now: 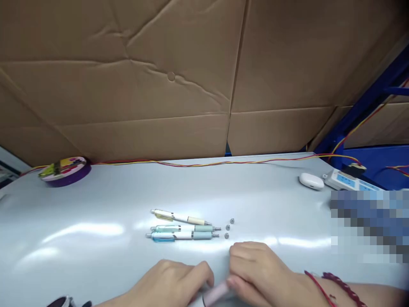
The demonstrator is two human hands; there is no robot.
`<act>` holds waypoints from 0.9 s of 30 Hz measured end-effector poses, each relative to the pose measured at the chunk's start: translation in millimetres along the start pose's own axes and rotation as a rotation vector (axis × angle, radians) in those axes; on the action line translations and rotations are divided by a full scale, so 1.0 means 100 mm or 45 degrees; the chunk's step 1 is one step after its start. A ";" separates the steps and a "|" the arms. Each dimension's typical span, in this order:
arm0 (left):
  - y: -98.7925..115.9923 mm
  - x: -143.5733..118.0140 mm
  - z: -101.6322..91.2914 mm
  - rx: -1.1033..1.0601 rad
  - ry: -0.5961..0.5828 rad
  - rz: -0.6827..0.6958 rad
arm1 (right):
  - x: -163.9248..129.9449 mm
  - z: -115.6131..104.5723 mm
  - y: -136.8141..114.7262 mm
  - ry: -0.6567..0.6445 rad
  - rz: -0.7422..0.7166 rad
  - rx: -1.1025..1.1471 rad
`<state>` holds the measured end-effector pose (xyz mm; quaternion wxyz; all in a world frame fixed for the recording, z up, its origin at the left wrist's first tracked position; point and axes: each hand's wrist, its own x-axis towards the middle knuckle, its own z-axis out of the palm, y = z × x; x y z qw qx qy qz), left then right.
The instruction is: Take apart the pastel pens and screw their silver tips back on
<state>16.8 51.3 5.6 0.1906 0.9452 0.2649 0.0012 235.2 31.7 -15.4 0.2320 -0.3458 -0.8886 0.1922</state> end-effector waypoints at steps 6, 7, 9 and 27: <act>-0.05 0.05 -0.13 -0.160 -0.043 -0.129 | 0.03 0.01 0.13 0.149 -0.128 -0.144; -0.06 0.05 -0.14 -0.158 -0.041 -0.139 | 0.04 0.00 0.15 0.168 -0.151 -0.173; -0.09 0.06 -0.11 -0.118 -0.023 -0.131 | 0.04 -0.01 0.18 0.175 -0.181 -0.226; -0.27 0.07 0.17 0.271 0.260 0.235 | 0.06 -0.01 0.17 0.241 -0.272 -0.297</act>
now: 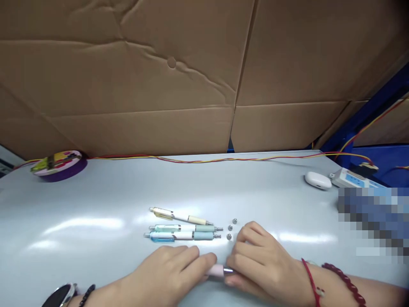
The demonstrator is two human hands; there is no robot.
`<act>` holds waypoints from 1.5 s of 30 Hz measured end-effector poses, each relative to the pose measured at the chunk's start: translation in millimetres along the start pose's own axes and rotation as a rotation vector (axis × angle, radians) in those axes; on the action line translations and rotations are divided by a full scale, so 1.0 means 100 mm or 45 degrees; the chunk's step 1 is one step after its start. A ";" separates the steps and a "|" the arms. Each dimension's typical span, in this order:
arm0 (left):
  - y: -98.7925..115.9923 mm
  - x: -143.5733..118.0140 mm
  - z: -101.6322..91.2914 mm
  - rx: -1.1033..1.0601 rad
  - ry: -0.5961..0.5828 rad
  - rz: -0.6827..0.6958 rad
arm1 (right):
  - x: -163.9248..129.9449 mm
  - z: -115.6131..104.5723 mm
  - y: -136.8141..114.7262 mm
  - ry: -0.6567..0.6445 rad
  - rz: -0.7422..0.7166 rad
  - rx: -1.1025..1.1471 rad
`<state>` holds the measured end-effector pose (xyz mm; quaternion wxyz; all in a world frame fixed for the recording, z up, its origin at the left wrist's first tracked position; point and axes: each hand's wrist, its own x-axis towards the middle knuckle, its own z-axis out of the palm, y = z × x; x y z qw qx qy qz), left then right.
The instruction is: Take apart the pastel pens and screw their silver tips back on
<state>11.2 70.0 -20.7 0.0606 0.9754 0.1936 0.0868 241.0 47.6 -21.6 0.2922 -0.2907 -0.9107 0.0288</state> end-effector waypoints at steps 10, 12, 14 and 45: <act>0.00 0.00 0.02 0.056 0.046 -0.006 | 0.00 0.00 -0.02 0.083 0.038 0.061; 0.01 -0.01 0.03 0.047 0.048 -0.021 | 0.01 0.00 -0.03 0.128 0.035 0.072; 0.01 -0.02 0.04 0.031 0.046 -0.047 | 0.02 0.00 -0.02 0.142 0.034 0.091; 0.01 -0.02 0.04 0.023 -0.004 -0.097 | 0.03 -0.02 0.04 0.118 0.013 0.143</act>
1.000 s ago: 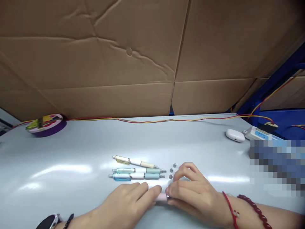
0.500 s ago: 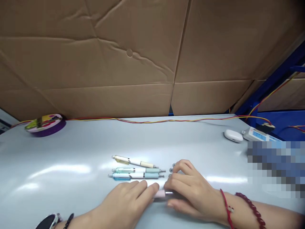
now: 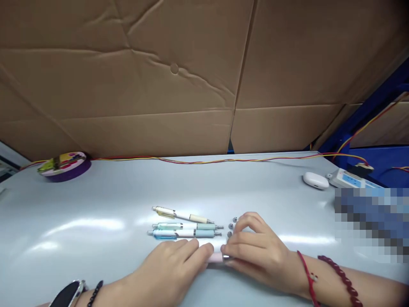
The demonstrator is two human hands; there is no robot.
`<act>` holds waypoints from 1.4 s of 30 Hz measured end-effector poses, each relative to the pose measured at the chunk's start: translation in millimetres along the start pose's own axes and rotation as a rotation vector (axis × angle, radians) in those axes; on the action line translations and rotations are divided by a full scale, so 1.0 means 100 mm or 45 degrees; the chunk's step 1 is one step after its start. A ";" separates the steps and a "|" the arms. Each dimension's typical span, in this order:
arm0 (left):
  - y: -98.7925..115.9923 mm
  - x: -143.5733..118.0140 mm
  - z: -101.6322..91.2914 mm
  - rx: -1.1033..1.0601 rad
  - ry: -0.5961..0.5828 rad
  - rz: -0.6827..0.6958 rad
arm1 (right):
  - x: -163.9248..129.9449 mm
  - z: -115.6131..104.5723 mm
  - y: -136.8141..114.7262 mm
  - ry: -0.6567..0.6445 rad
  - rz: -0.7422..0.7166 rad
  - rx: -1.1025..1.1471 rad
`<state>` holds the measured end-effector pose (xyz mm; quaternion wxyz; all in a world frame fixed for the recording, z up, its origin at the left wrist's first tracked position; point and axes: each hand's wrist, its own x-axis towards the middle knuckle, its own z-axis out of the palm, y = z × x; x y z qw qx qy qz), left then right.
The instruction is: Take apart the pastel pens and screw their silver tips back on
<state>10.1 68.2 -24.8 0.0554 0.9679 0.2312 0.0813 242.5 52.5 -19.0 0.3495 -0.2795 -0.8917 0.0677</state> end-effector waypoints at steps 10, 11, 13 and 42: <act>0.00 -0.01 0.01 -0.026 -0.124 -0.057 | -0.01 0.04 0.02 -0.146 0.144 -0.021; 0.00 -0.01 0.00 -0.019 -0.138 -0.062 | -0.01 0.05 0.02 -0.133 0.126 -0.015; 0.00 -0.01 -0.01 -0.015 -0.161 -0.075 | -0.02 0.05 0.03 -0.094 0.095 0.003; -0.08 -0.04 0.00 -0.007 0.032 0.082 | -0.04 0.01 0.08 0.011 0.070 0.320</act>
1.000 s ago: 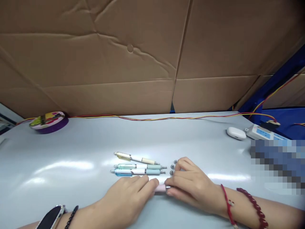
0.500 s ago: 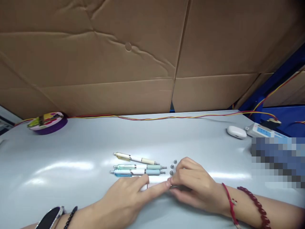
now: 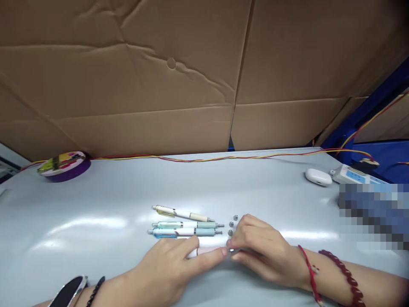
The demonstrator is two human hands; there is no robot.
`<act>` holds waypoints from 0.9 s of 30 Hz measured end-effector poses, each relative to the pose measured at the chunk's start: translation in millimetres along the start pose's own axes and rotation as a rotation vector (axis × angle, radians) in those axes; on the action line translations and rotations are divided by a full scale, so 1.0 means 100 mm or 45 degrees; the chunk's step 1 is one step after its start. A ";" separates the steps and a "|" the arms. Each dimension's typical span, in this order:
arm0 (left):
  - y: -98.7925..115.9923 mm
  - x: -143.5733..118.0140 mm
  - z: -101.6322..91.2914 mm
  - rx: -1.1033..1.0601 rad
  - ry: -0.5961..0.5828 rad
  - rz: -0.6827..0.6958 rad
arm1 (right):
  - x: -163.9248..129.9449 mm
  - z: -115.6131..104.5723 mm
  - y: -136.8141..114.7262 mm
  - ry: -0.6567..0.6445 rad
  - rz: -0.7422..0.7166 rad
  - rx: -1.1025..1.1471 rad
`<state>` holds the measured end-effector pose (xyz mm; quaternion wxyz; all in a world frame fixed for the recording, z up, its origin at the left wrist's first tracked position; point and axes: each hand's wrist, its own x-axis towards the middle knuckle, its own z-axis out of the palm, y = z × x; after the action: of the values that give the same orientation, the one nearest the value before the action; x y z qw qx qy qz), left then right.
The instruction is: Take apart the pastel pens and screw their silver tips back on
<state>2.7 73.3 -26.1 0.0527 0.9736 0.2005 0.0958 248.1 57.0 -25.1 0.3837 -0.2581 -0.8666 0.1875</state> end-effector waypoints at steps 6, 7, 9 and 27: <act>0.01 0.01 -0.02 -0.015 0.028 -0.012 | 0.02 -0.06 -0.01 0.170 -0.019 0.067; 0.01 0.01 -0.02 -0.003 0.011 -0.006 | 0.03 -0.08 0.03 0.233 0.007 0.055; 0.02 0.02 -0.04 0.022 -0.029 0.015 | 0.04 -0.15 0.16 0.322 0.103 -0.024; 0.03 0.07 -0.10 0.045 -0.108 0.083 | 0.06 -0.34 0.50 -0.295 0.184 -0.252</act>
<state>8.0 74.0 -14.9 0.0407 0.9835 0.1681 0.0527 285.4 104.8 -25.9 0.2393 -0.3330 -0.8985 0.1570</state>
